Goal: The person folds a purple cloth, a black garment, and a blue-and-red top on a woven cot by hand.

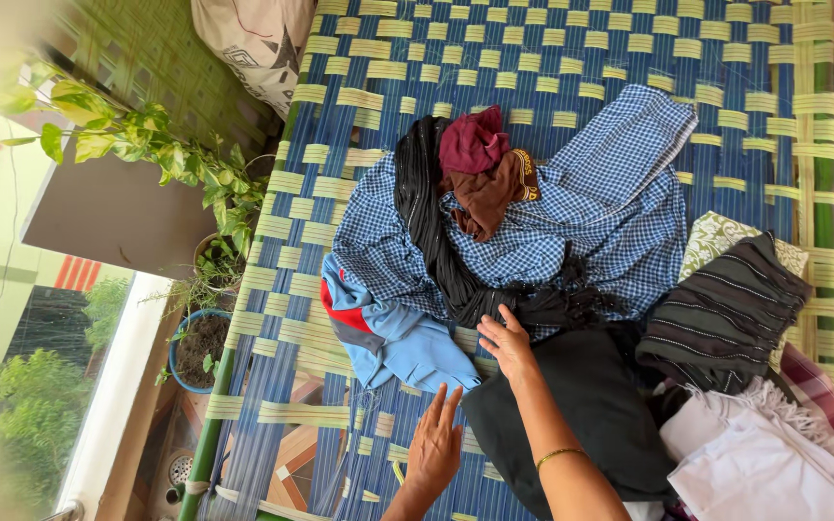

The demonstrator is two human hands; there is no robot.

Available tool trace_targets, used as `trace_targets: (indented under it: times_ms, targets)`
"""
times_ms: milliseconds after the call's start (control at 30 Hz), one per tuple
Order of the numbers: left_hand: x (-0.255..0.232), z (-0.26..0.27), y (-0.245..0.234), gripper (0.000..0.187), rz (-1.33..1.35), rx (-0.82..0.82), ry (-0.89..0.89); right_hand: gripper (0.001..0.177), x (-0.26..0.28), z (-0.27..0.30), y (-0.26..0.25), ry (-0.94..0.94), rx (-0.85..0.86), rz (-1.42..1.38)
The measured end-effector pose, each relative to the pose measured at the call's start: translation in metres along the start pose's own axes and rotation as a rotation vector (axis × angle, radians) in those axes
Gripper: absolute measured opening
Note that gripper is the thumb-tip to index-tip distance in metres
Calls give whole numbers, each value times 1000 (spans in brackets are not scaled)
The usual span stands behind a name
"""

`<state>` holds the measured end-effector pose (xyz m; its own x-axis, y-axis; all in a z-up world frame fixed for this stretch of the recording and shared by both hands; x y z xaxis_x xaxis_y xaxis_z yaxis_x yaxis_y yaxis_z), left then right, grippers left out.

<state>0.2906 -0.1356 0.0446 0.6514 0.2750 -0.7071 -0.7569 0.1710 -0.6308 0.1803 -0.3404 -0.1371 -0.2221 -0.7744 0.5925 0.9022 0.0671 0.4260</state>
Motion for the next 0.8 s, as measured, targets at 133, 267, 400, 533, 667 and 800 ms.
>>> trace_targets:
  times_ms: [133, 267, 400, 533, 667, 800]
  targets:
    - [23, 16, 6, 69, 12, 66, -52, 45, 3, -10, -14, -168, -6, -305]
    - [52, 24, 11, 68, 188, 44, -152, 22, 1, 22, 10, -169, 151, -372]
    - [87, 24, 10, 63, 700, 48, -541, 13, -37, 104, 65, 40, 353, -228]
    - [85, 26, -18, 70, 1241, 23, -607, 23, -72, 183, 83, 186, 529, 96]
    - [74, 10, -30, 54, 1567, 20, -355, 29, -95, 240, 88, 288, 708, 220]
    - [81, 5, -27, 41, 1541, 55, -263, 37, -85, 264, 84, 236, 567, 313]
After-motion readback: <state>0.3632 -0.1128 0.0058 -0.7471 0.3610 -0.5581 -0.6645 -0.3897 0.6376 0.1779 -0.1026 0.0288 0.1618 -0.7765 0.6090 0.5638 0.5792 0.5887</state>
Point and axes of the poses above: each hand's wrist, its own z-axis away from the middle knuckle, its own y-axis out of the palm, x = y × z, the point moved 6 cm from there along -z, towards the middle knuckle, and after that the axes turned 12 degrees about x, right-handed, at the moved point
